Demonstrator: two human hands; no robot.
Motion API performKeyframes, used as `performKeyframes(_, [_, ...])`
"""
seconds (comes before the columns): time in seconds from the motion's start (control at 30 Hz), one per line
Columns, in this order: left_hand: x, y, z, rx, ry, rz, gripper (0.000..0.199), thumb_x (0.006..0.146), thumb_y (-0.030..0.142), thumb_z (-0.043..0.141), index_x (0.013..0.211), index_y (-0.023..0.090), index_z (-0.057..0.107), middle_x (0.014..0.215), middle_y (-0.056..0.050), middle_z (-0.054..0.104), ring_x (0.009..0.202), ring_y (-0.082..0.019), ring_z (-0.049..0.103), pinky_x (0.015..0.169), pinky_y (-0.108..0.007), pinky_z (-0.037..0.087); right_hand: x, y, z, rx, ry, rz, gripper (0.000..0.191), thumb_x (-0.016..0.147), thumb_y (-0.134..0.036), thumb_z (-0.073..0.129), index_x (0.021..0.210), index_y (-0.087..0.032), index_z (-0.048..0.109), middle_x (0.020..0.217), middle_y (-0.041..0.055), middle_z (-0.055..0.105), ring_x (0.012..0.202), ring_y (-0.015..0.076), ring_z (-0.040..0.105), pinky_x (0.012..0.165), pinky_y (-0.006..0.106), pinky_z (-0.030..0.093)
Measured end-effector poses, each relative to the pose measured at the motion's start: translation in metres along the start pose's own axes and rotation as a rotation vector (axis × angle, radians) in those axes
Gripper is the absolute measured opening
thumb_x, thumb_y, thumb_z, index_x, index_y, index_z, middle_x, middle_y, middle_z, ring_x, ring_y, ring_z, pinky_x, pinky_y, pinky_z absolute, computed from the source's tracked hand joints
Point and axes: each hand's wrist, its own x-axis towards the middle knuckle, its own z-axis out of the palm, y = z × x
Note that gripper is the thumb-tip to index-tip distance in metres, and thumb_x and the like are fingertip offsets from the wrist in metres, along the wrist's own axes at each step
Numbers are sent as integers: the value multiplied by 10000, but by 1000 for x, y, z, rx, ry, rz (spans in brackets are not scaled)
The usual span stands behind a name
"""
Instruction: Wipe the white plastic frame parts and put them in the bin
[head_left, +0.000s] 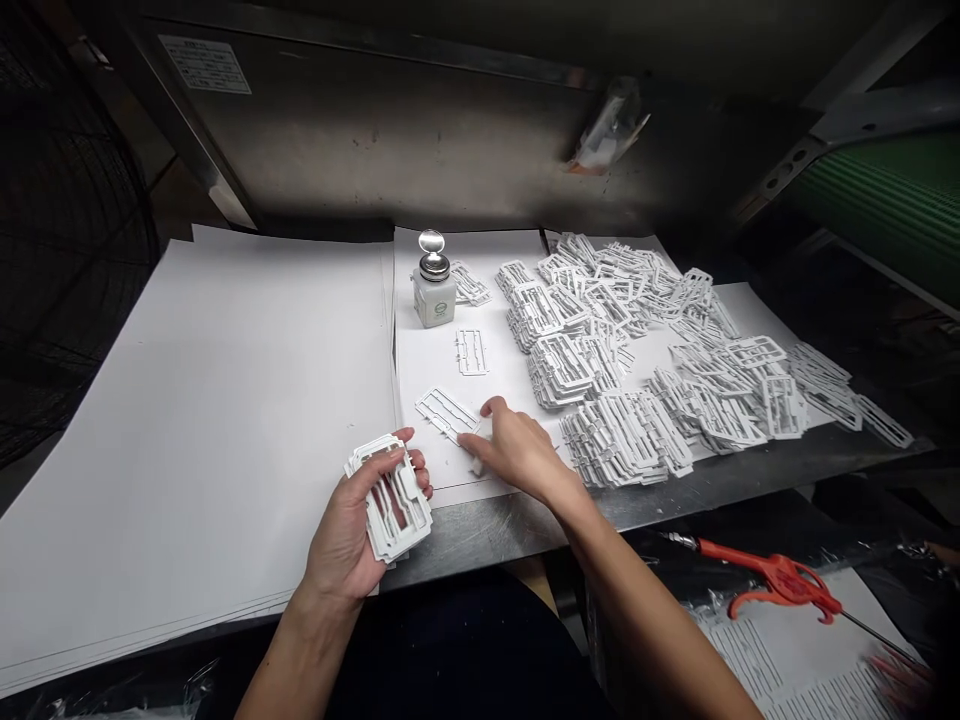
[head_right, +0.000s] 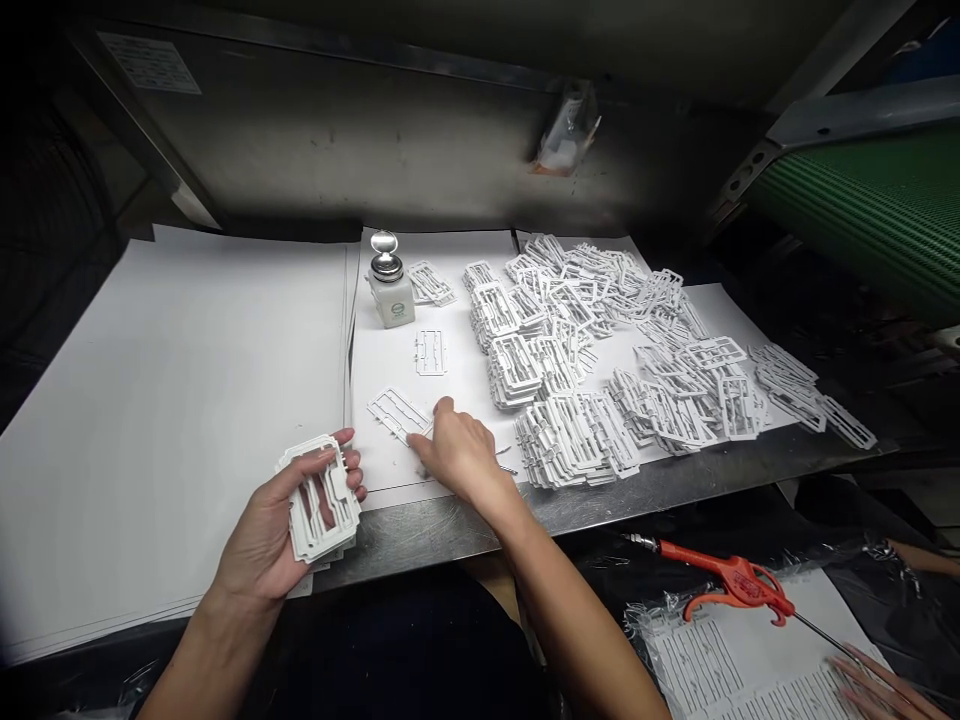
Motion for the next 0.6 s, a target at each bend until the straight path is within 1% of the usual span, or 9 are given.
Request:
performKeyframes(0.1, [2, -1, -2, 22, 19, 13, 372, 719, 136, 638, 1086, 141, 581, 793, -34, 601, 632, -122, 601, 599, -264, 533, 14, -2, 5, 43, -33, 26, 293, 755, -296, 682, 928, -116, 529, 763, 109, 592, 728, 267, 562, 554, 263, 347])
performKeyframes(0.2, [3, -2, -4, 71, 43, 45, 420, 680, 112, 675, 1086, 152, 575, 798, -37, 616, 630, -127, 610, 562, -250, 528, 12, 0, 4, 168, -102, 20, 219, 760, -300, 662, 819, -132, 534, 719, 80, 592, 688, 224, 565, 532, 242, 360])
performKeyframes(0.27, [3, -3, -6, 127, 47, 66, 452, 669, 126, 692, 1099, 162, 557, 753, -39, 625, 604, -138, 607, 508, -245, 514, 5, 5, 1, 293, -189, -5, 223, 821, -344, 597, 773, -138, 528, 666, 51, 587, 623, 179, 564, 499, 215, 373])
performKeyframes(0.33, [2, -3, -6, 181, 28, 88, 468, 677, 163, 697, 1116, 173, 535, 701, -37, 625, 572, -145, 595, 462, -244, 496, -7, 11, 0, 416, -267, -36, 260, 886, -387, 508, 791, -145, 509, 665, 30, 587, 577, 140, 555, 480, 191, 392])
performKeyframes(0.4, [1, -4, -5, 217, 0, 114, 471, 688, 201, 696, 1125, 183, 521, 683, -30, 619, 555, -144, 581, 442, -240, 483, -21, 17, 0, 627, -344, -57, 279, 896, -428, 500, 827, -158, 481, 676, 5, 577, 547, 112, 540, 476, 174, 404])
performKeyframes(0.5, [-1, -8, 1, 228, -30, 128, 453, 684, 222, 704, 1101, 184, 532, 704, -19, 611, 597, -136, 584, 499, -231, 491, -41, 21, 4, 1030, -465, -51, 333, 826, -463, 619, 823, -167, 467, 623, -36, 521, 494, 87, 506, 456, 153, 389])
performKeyframes(0.53, [-2, -9, 3, 228, -45, 127, 437, 678, 217, 709, 1079, 182, 540, 731, -20, 614, 628, -138, 591, 537, -236, 499, -46, 21, 5, 1112, -495, -43, 345, 806, -459, 650, 815, -165, 470, 600, -45, 501, 484, 83, 500, 450, 148, 380])
performKeyframes(0.6, [-3, -12, 5, 245, -68, 136, 400, 663, 202, 719, 1026, 179, 554, 799, -27, 620, 684, -148, 600, 605, -257, 509, -54, 22, 8, 1159, -522, -35, 348, 800, -451, 667, 797, -158, 479, 577, -48, 486, 490, 84, 503, 449, 143, 370])
